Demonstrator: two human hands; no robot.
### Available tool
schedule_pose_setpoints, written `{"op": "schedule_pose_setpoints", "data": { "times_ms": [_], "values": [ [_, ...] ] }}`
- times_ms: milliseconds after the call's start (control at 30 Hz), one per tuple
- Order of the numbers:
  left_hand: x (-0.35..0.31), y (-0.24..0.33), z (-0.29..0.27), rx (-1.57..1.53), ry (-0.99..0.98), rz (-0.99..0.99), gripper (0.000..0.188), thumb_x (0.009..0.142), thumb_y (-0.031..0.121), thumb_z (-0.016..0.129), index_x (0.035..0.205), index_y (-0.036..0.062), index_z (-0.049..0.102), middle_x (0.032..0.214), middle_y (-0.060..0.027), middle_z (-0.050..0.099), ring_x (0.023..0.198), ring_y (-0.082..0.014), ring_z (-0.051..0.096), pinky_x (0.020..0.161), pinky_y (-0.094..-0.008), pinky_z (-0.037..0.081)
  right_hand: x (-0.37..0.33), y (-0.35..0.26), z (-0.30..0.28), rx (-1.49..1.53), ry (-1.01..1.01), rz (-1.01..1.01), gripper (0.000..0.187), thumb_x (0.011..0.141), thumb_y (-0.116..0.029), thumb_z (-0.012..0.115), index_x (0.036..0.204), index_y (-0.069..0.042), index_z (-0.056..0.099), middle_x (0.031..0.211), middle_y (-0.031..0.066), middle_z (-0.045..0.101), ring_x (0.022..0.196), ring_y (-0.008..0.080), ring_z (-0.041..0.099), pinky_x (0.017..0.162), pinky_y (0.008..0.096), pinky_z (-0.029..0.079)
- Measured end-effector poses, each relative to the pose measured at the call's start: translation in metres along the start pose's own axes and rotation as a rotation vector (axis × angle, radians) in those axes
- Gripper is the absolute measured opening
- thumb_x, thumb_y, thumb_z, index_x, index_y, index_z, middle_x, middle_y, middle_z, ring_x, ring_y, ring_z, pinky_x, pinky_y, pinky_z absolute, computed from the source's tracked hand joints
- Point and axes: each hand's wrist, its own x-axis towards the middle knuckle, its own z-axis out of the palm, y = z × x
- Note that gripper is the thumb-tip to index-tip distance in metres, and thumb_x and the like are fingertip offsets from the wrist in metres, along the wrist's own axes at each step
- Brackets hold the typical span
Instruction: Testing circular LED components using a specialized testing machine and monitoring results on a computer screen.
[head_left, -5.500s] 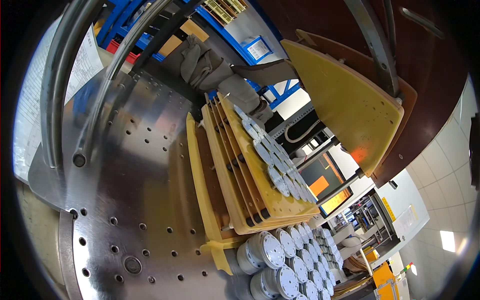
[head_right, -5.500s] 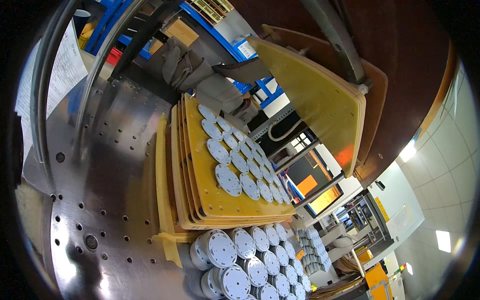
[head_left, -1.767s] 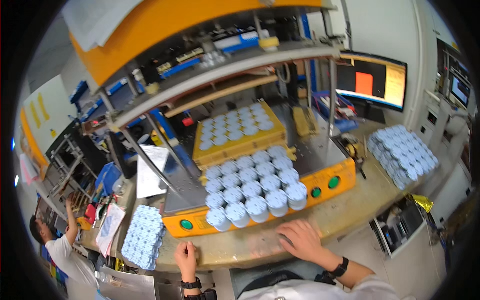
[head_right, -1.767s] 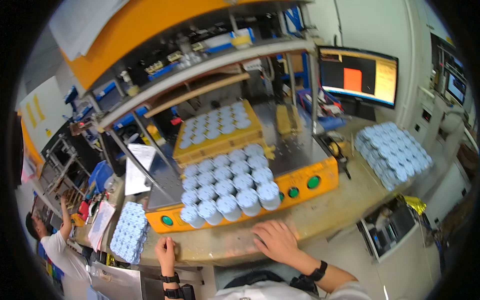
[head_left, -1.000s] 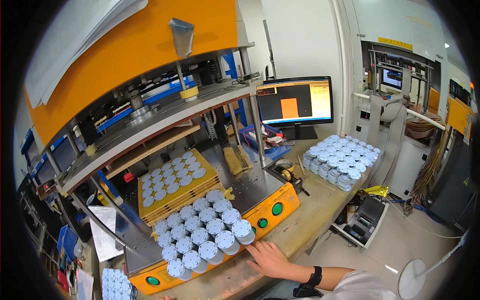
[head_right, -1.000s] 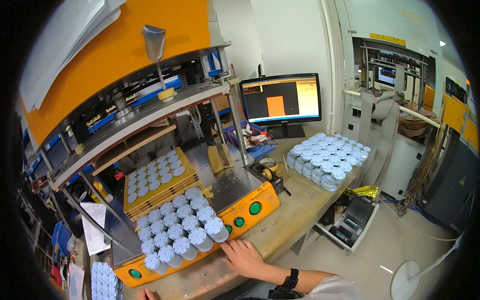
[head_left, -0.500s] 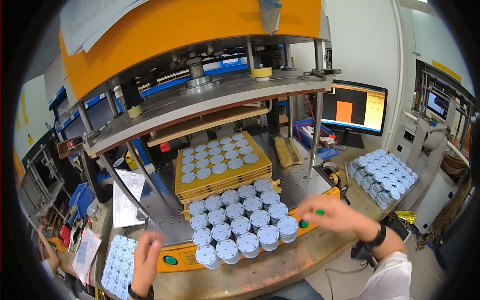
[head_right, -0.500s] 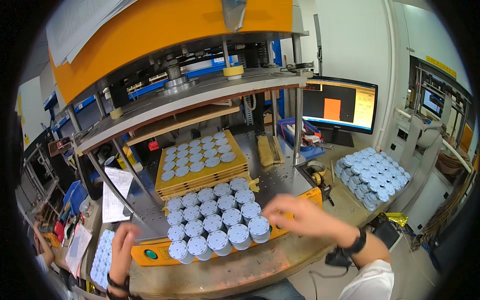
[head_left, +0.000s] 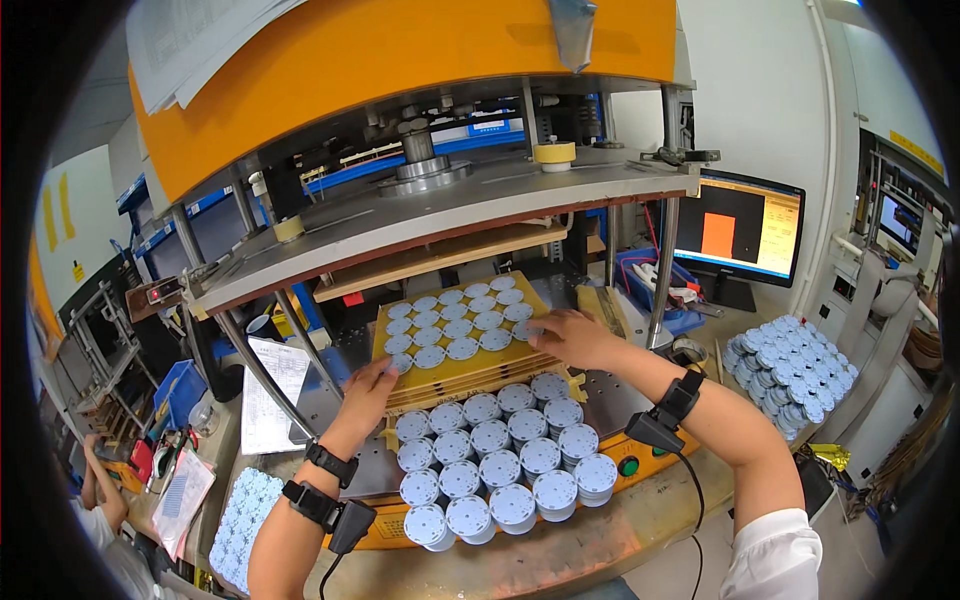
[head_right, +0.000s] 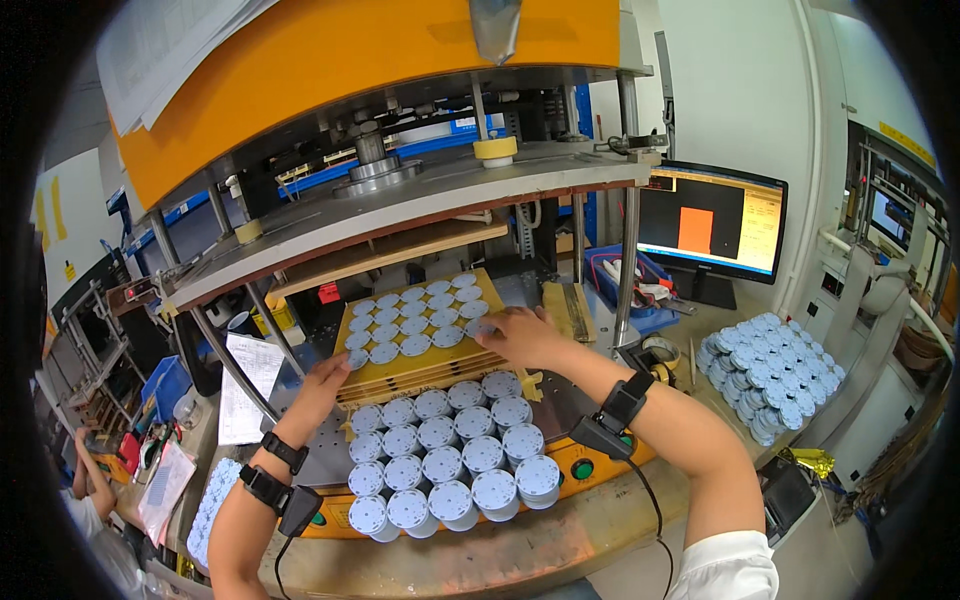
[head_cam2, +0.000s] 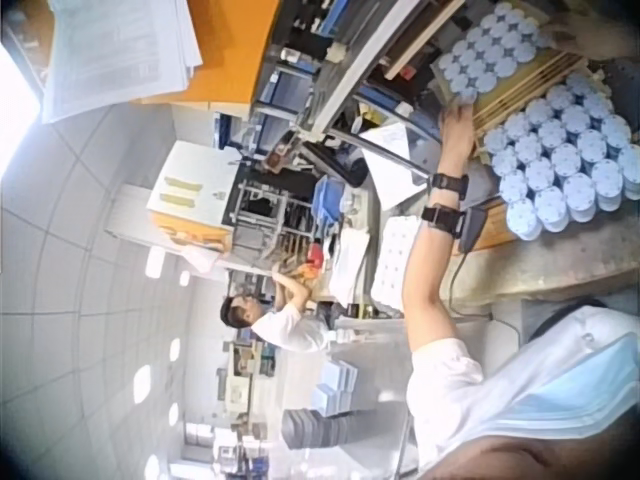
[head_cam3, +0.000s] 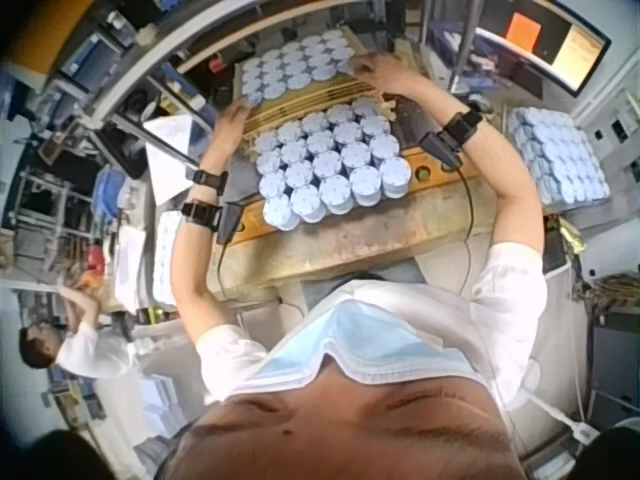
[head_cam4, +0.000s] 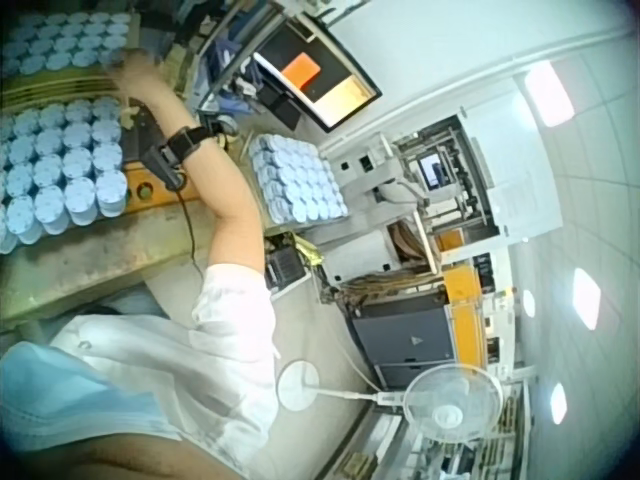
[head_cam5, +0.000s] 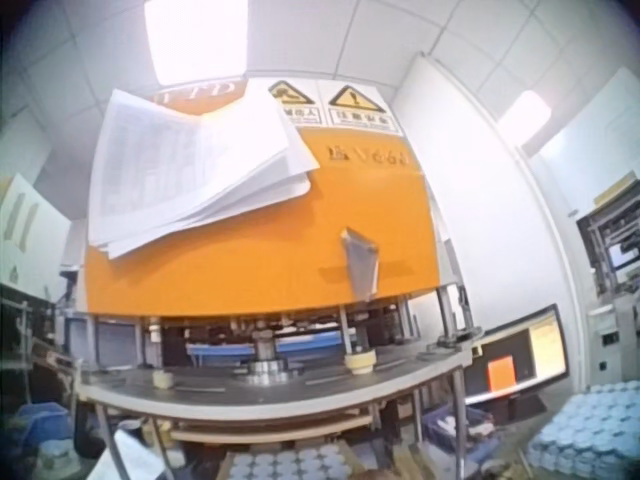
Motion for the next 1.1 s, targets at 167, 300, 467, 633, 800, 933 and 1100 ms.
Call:
{"op": "schedule_pose_setpoints", "data": {
  "times_ms": [167, 300, 467, 633, 800, 933, 1100],
  "values": [
    [-0.008, 0.025, -0.009, -0.753, -0.012, -0.307, 0.036, 0.096, 0.016, 0.052, 0.127, -0.0003, 0.058, 0.122, -0.0084, 0.060, 0.117, -0.0182, 0.051, 0.102, -0.0268, 0.034, -0.002, 0.013, -0.003, 0.557, -0.017, 0.108, 0.042, 0.093, -0.033, 0.060, 0.127, -0.009, 0.062, 0.122, 0.0112, 0.065, 0.119, 0.0256, 0.057, 0.100, 0.0385, 0.041],
    [-0.009, 0.030, -0.022, -0.823, 0.066, -0.245, 0.036, 0.094, 0.013, 0.052, 0.127, 0.0012, 0.059, 0.123, -0.0069, 0.060, 0.115, -0.0182, 0.051, 0.103, -0.0271, 0.033, -0.007, 0.003, -0.020, 0.908, 0.050, 0.072, 0.037, 0.093, -0.019, 0.062, 0.126, -0.002, 0.061, 0.121, 0.0117, 0.064, 0.115, 0.0207, 0.058, 0.097, 0.0319, 0.044],
    [-0.072, 0.063, -0.045, -0.949, 0.034, -0.111, 0.044, 0.091, 0.015, 0.053, 0.131, -0.0038, 0.054, 0.138, -0.0122, 0.053, 0.134, -0.0217, 0.041, 0.114, -0.0323, 0.023, -0.078, -0.029, -0.051, 0.797, 0.122, -0.079, 0.037, 0.095, -0.020, 0.061, 0.128, -0.004, 0.060, 0.135, 0.0143, 0.052, 0.123, 0.0222, 0.051, 0.102, 0.0338, 0.040],
    [-0.191, 0.083, -0.064, -0.882, -0.035, -0.037, 0.054, 0.092, 0.026, 0.052, 0.137, -0.0040, 0.047, 0.147, -0.0127, 0.044, 0.140, -0.0238, 0.032, 0.117, -0.0359, 0.017, -0.187, -0.067, -0.039, 0.751, 0.072, -0.167, 0.040, 0.092, -0.019, 0.065, 0.130, -0.010, 0.060, 0.138, 0.0132, 0.047, 0.129, 0.0261, 0.045, 0.105, 0.0363, 0.039],
    [-0.231, 0.071, -0.051, -0.922, -0.214, -0.176, 0.042, 0.098, 0.026, 0.053, 0.138, 0.0118, 0.053, 0.141, -0.0153, 0.050, 0.141, -0.0226, 0.031, 0.118, -0.0335, 0.014, -0.224, -0.074, -0.031, 0.589, 0.016, -0.148, 0.037, 0.091, -0.021, 0.066, 0.126, -0.011, 0.061, 0.138, 0.0128, 0.046, 0.135, 0.0302, 0.039, 0.109, 0.0392, 0.033],
    [-0.211, 0.084, -0.062, -0.777, -0.111, -0.295, 0.064, 0.091, 0.030, 0.054, 0.144, -0.0028, 0.037, 0.149, -0.0135, 0.039, 0.141, -0.0243, 0.031, 0.117, -0.0368, 0.017, -0.183, -0.053, -0.037, 0.308, 0.157, -0.196, 0.043, 0.092, -0.029, 0.064, 0.129, -0.009, 0.053, 0.137, 0.0155, 0.046, 0.139, 0.0337, 0.034, 0.112, 0.0423, 0.029],
    [-0.100, 0.026, -0.044, -0.678, -0.007, -0.305, 0.061, 0.097, 0.037, 0.050, 0.146, 0.0031, 0.036, 0.151, -0.0117, 0.036, 0.143, -0.0223, 0.024, 0.116, -0.0366, 0.014, -0.087, -0.014, -0.035, 0.618, 0.114, 0.107, 0.061, 0.096, -0.038, 0.055, 0.142, -0.001, 0.040, 0.146, 0.0201, 0.039, 0.139, 0.0325, 0.035, 0.112, 0.0385, 0.029]
  ]
}}
